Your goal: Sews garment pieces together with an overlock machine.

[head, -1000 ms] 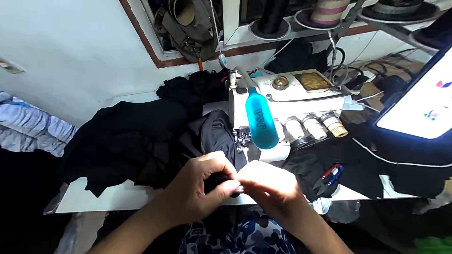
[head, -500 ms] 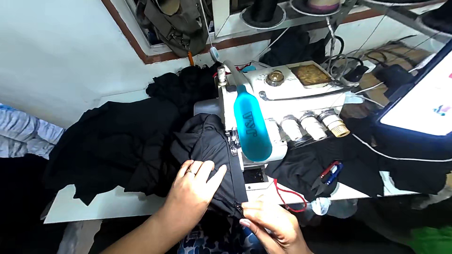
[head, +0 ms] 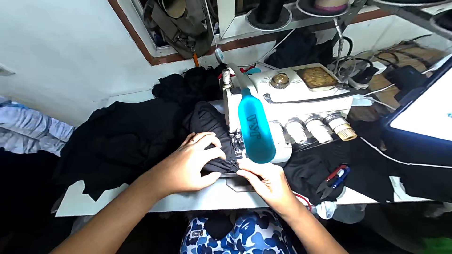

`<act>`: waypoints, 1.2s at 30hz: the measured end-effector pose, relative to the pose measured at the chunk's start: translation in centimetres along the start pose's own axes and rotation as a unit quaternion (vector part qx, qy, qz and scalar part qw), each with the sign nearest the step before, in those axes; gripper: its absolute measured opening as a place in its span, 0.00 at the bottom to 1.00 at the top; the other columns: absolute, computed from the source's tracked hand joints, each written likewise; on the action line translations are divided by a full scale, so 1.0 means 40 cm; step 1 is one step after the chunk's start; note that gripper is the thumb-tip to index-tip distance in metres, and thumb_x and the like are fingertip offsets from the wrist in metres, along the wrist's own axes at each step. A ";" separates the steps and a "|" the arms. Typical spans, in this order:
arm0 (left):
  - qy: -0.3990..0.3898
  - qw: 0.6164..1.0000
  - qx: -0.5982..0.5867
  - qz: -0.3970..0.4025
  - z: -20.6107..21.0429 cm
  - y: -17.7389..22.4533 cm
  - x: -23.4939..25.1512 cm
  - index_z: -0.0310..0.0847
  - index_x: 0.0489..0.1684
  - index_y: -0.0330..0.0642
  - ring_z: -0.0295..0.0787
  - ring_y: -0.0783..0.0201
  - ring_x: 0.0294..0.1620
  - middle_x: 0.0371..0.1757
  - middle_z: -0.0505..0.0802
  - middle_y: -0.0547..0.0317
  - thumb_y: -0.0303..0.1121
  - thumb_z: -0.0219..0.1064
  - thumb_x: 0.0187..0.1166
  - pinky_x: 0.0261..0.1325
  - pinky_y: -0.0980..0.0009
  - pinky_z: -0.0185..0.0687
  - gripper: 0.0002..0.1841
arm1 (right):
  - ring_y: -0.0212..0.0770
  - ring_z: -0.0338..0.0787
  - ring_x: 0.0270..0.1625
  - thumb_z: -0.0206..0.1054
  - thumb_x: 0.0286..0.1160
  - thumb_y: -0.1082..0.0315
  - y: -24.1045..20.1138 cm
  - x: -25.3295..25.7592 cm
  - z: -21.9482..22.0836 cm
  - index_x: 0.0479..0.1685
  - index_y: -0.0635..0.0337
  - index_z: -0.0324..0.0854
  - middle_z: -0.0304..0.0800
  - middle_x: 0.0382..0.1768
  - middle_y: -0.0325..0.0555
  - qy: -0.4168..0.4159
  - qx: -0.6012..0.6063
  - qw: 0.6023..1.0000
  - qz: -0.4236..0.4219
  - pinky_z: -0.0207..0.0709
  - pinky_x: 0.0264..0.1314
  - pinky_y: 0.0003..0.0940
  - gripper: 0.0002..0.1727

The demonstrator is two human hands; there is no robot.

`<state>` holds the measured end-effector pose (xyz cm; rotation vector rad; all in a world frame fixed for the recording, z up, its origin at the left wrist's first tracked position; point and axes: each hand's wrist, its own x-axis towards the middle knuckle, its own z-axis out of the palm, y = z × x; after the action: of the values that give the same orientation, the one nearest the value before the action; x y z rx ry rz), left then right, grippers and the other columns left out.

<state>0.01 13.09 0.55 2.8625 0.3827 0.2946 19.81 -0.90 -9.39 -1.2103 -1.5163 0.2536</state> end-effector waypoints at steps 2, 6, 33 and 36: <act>0.022 0.999 -0.034 0.005 -0.009 -0.016 0.002 0.94 0.43 0.49 0.83 0.60 0.69 0.54 0.92 0.62 0.46 0.63 0.81 0.77 0.54 0.73 0.15 | 0.26 0.91 0.53 0.66 0.79 0.68 -0.001 0.003 -0.005 0.44 0.59 0.94 0.97 0.48 0.37 -0.014 0.012 1.000 0.006 0.81 0.61 0.22 0.10; 0.052 0.997 -0.040 0.032 -0.018 -0.040 0.018 0.94 0.36 0.43 0.86 0.60 0.62 0.47 0.93 0.59 0.30 0.62 0.80 0.74 0.62 0.74 0.11 | 0.27 0.89 0.50 0.68 0.77 0.67 -0.001 0.006 -0.006 0.42 0.59 0.94 0.96 0.46 0.36 -0.014 0.026 0.999 0.025 0.81 0.58 0.22 0.09; 0.120 0.978 0.163 0.044 0.128 0.094 -0.062 0.91 0.63 0.54 0.90 0.54 0.53 0.52 0.93 0.51 0.23 0.63 0.75 0.70 0.54 0.79 0.21 | 0.34 0.93 0.61 0.67 0.83 0.67 -0.086 -0.120 0.010 0.48 0.62 0.92 0.97 0.54 0.44 0.021 0.047 0.998 0.023 0.86 0.68 0.28 0.10; 0.134 0.973 0.184 0.031 0.133 0.083 -0.048 0.92 0.62 0.54 0.91 0.52 0.56 0.54 0.94 0.50 0.24 0.62 0.76 0.69 0.54 0.79 0.21 | 0.32 0.94 0.60 0.67 0.82 0.68 -0.046 -0.099 0.023 0.46 0.60 0.93 0.97 0.53 0.42 0.027 0.031 0.999 0.022 0.86 0.66 0.27 0.10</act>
<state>0.18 8.33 -3.99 3.2076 0.4370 0.6932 17.45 -4.43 -10.81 -1.1937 -1.4273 0.2934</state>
